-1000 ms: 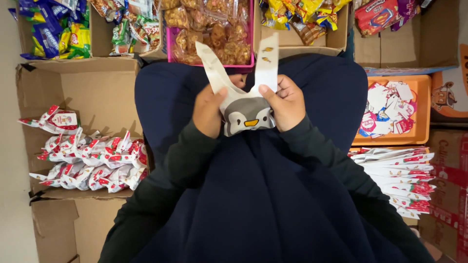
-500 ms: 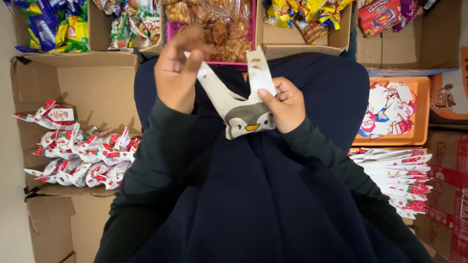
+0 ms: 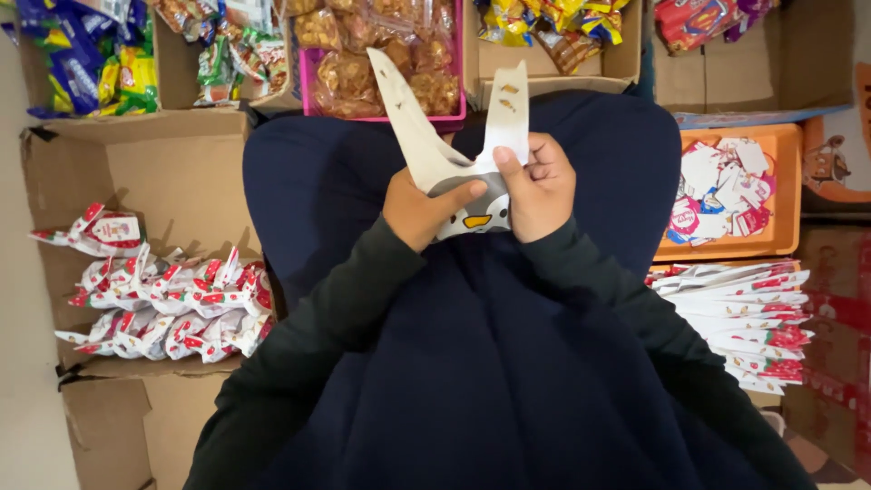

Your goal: Packing small snack items into decorative rabbit-eared gift bags while sitting on the floor.

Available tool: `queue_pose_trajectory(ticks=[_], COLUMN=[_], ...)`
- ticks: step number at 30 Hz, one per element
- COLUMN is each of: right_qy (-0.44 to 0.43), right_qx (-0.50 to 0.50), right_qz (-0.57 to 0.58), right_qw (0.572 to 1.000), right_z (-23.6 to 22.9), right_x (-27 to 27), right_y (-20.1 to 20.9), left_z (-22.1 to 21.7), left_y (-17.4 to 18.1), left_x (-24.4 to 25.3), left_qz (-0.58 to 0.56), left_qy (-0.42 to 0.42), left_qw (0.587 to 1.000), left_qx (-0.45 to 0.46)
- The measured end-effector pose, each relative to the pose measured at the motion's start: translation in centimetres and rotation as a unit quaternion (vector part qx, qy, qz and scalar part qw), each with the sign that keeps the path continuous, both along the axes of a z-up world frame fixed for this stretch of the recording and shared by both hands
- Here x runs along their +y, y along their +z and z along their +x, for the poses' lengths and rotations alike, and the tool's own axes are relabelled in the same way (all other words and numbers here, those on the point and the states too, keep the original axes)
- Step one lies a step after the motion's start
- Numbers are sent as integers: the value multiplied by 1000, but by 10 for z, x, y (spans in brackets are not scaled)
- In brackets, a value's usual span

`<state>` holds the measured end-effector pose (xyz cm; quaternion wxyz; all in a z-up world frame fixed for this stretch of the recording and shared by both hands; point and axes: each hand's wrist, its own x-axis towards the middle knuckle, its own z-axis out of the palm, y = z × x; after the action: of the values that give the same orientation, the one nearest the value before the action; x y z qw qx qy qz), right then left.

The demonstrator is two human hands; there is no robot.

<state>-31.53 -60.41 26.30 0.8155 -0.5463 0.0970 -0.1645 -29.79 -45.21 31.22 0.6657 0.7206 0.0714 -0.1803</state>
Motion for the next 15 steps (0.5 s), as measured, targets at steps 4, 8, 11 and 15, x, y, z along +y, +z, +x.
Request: queue_pose_trajectory(ticks=[4,8,11,15], right_qy=[-17,-20,15,4], right_qx=[-5,-14,-15,-23], right_qz=[-15,10,55,73], right_qw=[1000,1000,998,997], right_z=[-3,3,4,2], right_x=[-5,-12,-28,-54], right_y=[6,-2,3,10], left_z=[2,-2,-6,-13], left_y=[-13,-5,4,-5], left_x=[-5,-10,-14,-15], left_qz=[36,40,17,43], left_qy=[44,36,-16,-54], left_qw=[997,998,999,997], left_qx=[43,41,37,46])
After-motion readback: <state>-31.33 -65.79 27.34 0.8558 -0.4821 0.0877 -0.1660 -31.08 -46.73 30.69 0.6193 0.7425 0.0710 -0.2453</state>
